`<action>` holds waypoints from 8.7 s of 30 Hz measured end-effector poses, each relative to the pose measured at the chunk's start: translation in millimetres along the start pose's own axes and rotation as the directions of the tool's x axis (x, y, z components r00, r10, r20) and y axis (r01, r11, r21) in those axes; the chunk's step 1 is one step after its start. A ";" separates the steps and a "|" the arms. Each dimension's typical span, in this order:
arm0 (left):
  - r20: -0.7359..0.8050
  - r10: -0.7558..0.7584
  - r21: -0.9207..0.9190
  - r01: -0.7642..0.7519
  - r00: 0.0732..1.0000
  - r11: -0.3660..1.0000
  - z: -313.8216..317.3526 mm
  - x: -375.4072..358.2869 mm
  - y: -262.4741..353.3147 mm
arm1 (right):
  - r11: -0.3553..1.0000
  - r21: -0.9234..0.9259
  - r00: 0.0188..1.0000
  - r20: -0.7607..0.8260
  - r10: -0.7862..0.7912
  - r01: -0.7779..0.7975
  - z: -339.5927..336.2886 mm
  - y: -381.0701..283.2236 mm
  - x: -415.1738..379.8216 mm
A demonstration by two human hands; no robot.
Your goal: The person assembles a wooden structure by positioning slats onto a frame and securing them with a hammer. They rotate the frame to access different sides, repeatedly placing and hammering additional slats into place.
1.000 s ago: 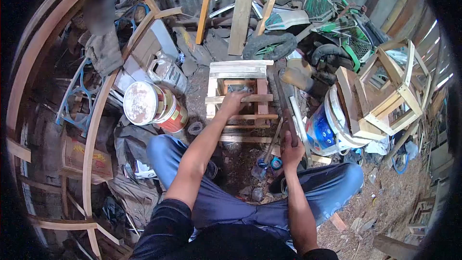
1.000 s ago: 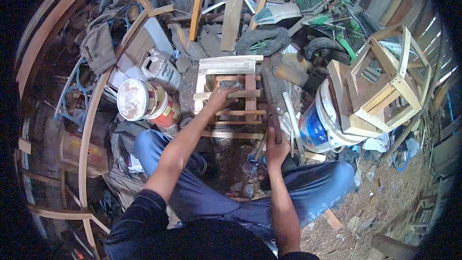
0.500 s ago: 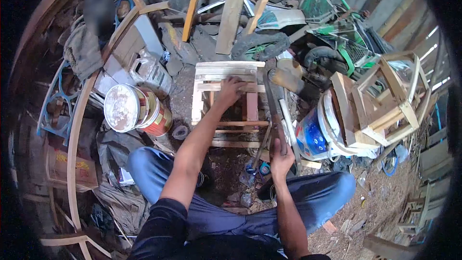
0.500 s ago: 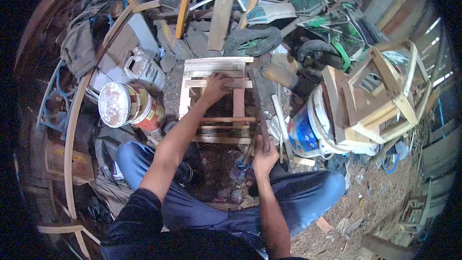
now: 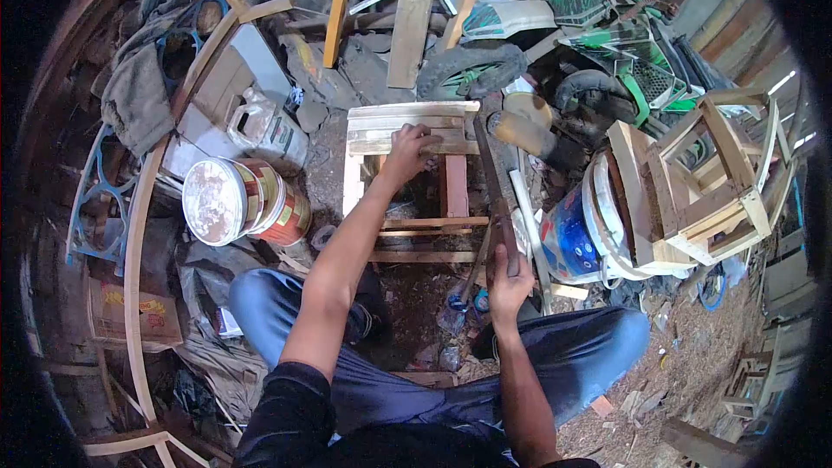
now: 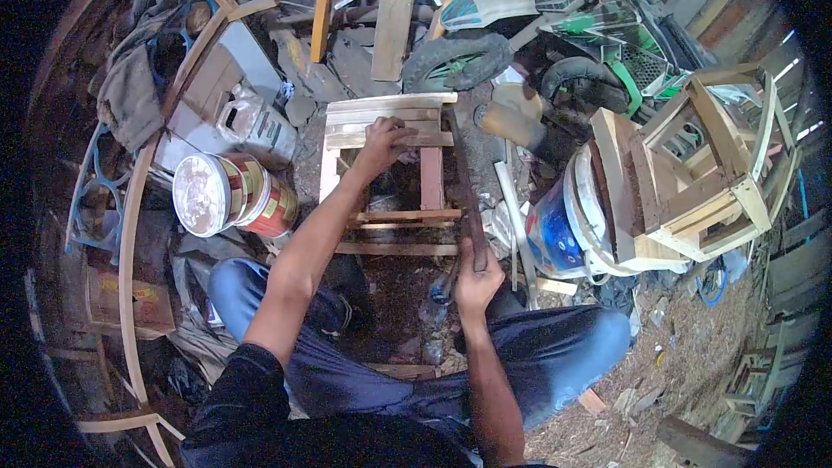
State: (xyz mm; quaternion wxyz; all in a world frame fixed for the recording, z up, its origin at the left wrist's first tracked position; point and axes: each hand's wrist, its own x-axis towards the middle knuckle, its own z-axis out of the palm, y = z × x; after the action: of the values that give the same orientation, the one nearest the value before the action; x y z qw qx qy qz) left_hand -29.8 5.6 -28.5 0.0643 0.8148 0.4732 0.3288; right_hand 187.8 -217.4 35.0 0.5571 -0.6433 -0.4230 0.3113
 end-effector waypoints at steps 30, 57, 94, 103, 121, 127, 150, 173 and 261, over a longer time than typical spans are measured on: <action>-0.018 -0.007 0.003 0.008 1.000 1.000 0.8 -4.8 -5.9 | 0.997 -0.074 0.999 0.018 0.037 -0.035 6.7 27.1 -7.4; 0.251 0.191 0.316 -0.267 0.949 0.910 -12.6 8.3 11.8 | 0.984 -0.164 0.995 0.089 -0.049 0.063 20.9 24.1 -21.1; 0.433 0.268 -0.071 -0.263 0.861 0.962 12.7 -53.1 90.2 | 0.973 -0.222 0.998 -0.013 -0.069 0.065 -69.5 -23.6 -65.8; 0.273 0.210 -0.243 -0.144 0.939 0.959 -3.7 -70.6 99.6 | 0.965 -0.210 0.987 0.035 -0.157 0.160 -45.4 -17.2 -54.9; -0.220 -0.268 0.408 0.338 0.938 0.848 37.4 -72.5 109.3 | 0.949 -0.315 0.979 0.199 0.033 0.032 -33.5 -34.9 -70.5; 0.328 -0.532 0.152 0.512 0.781 0.846 6.1 -59.3 118.0 | 0.895 -0.423 0.950 0.195 0.245 -0.144 -27.5 -54.4 -60.6; 0.100 -0.394 0.214 0.367 0.914 0.905 18.8 -66.1 118.6 | 0.932 -0.325 0.969 0.131 0.211 -0.159 -45.1 -50.3 -74.0; 0.314 -0.460 0.338 0.355 0.831 0.872 24.2 -64.4 115.5 | 0.949 -0.246 0.947 0.203 0.247 -0.195 -58.9 -47.9 -81.4; 0.008 -0.241 0.043 0.240 0.971 0.970 32.6 -71.0 113.5 | 0.832 -0.537 0.928 0.225 0.299 -0.138 -3.9 -10.8 -22.5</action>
State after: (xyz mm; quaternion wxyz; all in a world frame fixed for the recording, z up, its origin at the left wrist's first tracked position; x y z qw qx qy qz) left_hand 48.5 -107.1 -40.3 0.0895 0.7546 0.5749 0.3033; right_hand 179.0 -239.0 44.7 0.2555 -0.7577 -0.4927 0.3434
